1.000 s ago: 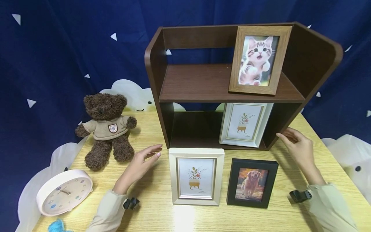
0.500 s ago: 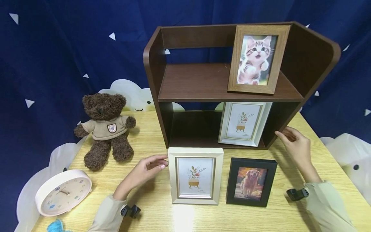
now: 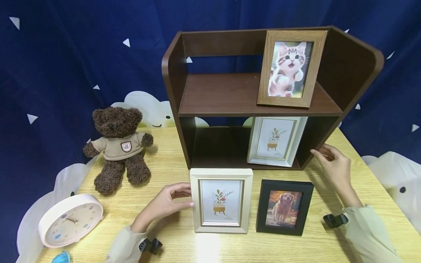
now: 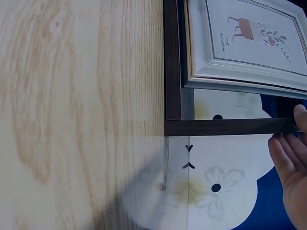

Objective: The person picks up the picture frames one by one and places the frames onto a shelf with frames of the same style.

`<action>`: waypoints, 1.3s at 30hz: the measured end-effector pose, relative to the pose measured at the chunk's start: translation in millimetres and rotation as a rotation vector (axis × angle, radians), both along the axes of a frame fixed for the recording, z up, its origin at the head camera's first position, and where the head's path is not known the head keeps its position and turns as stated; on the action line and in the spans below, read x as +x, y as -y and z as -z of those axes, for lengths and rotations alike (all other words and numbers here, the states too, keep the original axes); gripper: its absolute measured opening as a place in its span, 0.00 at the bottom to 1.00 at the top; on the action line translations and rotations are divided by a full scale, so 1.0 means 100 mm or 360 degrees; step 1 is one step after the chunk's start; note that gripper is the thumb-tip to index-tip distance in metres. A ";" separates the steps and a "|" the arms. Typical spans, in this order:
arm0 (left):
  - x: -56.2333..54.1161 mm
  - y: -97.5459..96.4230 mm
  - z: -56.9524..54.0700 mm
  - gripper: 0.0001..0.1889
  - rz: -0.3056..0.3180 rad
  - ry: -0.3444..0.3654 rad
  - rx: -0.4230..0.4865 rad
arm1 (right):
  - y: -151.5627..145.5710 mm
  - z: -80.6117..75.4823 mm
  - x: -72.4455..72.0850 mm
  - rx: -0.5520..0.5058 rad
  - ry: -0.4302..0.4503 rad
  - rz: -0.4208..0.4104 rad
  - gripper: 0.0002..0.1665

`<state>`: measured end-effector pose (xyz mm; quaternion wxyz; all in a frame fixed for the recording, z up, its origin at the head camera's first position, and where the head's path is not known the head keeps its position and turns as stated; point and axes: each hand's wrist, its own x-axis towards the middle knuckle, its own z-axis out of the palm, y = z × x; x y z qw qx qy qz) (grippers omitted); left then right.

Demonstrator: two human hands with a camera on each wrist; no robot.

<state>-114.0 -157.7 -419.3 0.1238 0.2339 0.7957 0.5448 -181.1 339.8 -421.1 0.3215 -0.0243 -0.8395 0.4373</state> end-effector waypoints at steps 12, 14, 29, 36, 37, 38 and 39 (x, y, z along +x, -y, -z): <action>0.04 -0.08 0.09 0.21 0.0058 0.0043 0.0060 | 0.02 -0.01 -0.01 -0.0214 0.0108 0.0025 0.11; 0.04 -0.09 0.10 0.21 0.0070 0.0070 0.0113 | 0.01 -0.01 -0.01 -0.0221 0.0120 0.0036 0.11; 0.07 -0.12 0.16 0.24 0.0039 0.0116 0.0310 | 0.04 0.02 -0.02 -0.0279 0.0074 0.0034 0.10; 0.08 -0.14 0.20 0.24 0.0016 0.0078 0.0393 | 0.05 0.02 -0.02 -0.0267 0.0065 0.0052 0.10; 0.09 -0.14 0.20 0.24 0.0015 0.0075 0.0403 | 0.05 0.02 -0.01 -0.0273 0.0062 0.0047 0.10; 0.09 -0.14 0.20 0.24 0.0012 0.0078 0.0412 | 0.05 0.02 -0.01 -0.0275 0.0058 0.0047 0.10; 0.09 -0.14 0.21 0.24 0.0005 0.0081 0.0416 | 0.05 0.02 -0.02 -0.0280 0.0054 0.0045 0.10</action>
